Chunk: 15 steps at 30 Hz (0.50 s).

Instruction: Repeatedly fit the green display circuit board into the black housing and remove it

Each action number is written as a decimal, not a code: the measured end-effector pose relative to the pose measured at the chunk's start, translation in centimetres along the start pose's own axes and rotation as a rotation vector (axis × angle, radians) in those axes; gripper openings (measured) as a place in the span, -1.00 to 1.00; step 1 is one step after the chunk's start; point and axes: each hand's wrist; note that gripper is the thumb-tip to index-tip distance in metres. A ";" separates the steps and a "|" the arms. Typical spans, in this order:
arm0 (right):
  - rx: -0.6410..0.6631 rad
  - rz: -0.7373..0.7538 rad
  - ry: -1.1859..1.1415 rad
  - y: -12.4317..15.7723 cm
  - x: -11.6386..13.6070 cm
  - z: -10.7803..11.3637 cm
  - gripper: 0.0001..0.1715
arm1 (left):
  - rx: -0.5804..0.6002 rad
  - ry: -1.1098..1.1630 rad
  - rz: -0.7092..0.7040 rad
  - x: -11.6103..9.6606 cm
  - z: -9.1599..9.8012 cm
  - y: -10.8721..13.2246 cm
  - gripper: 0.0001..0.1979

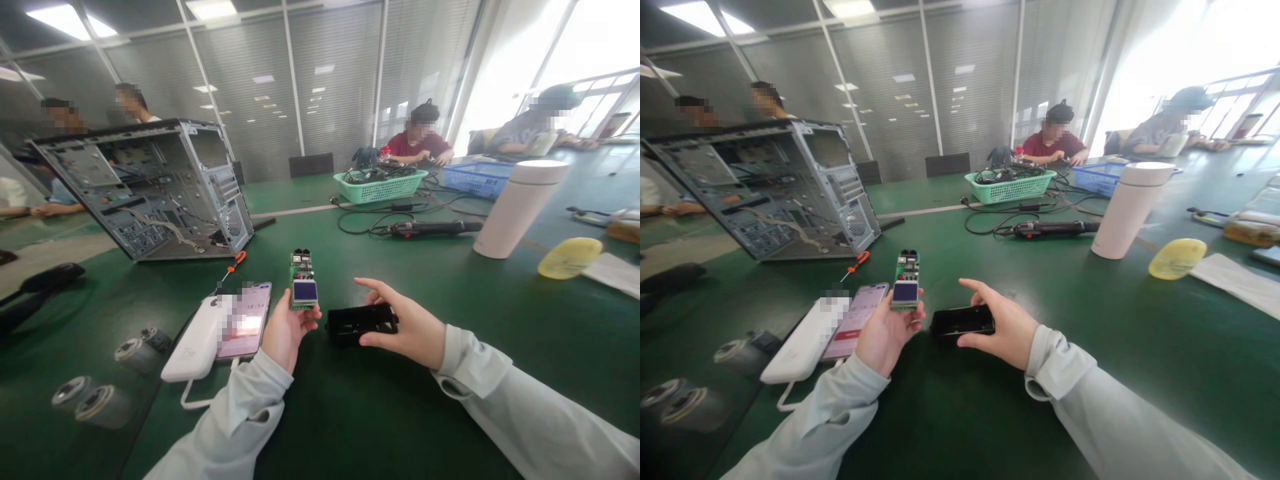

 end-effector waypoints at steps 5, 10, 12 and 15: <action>-0.082 -0.079 -0.041 -0.2 0.8 0.4 -0.40 | -0.005 0.128 0.129 -0.5 -0.6 0.4 -0.60; -0.041 -0.281 -0.538 -0.8 1.5 1.0 -0.40 | 0.015 0.091 0.144 -0.2 -0.9 0.5 -0.60; 0.020 -0.372 -0.734 -0.9 1.6 0.8 -0.42 | 0.011 0.072 0.135 -0.1 -1.0 0.6 -0.61; 0.230 -0.486 -1.119 -0.7 1.8 0.2 -0.45 | 0.015 0.037 0.131 0.1 -0.9 0.6 -0.63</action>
Point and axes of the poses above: each hand's wrist, its own y-axis away from the middle knuckle, its own z-axis out of the back of the hand, x = y × z, and after that the axes turned 12 degrees about x, right-handed
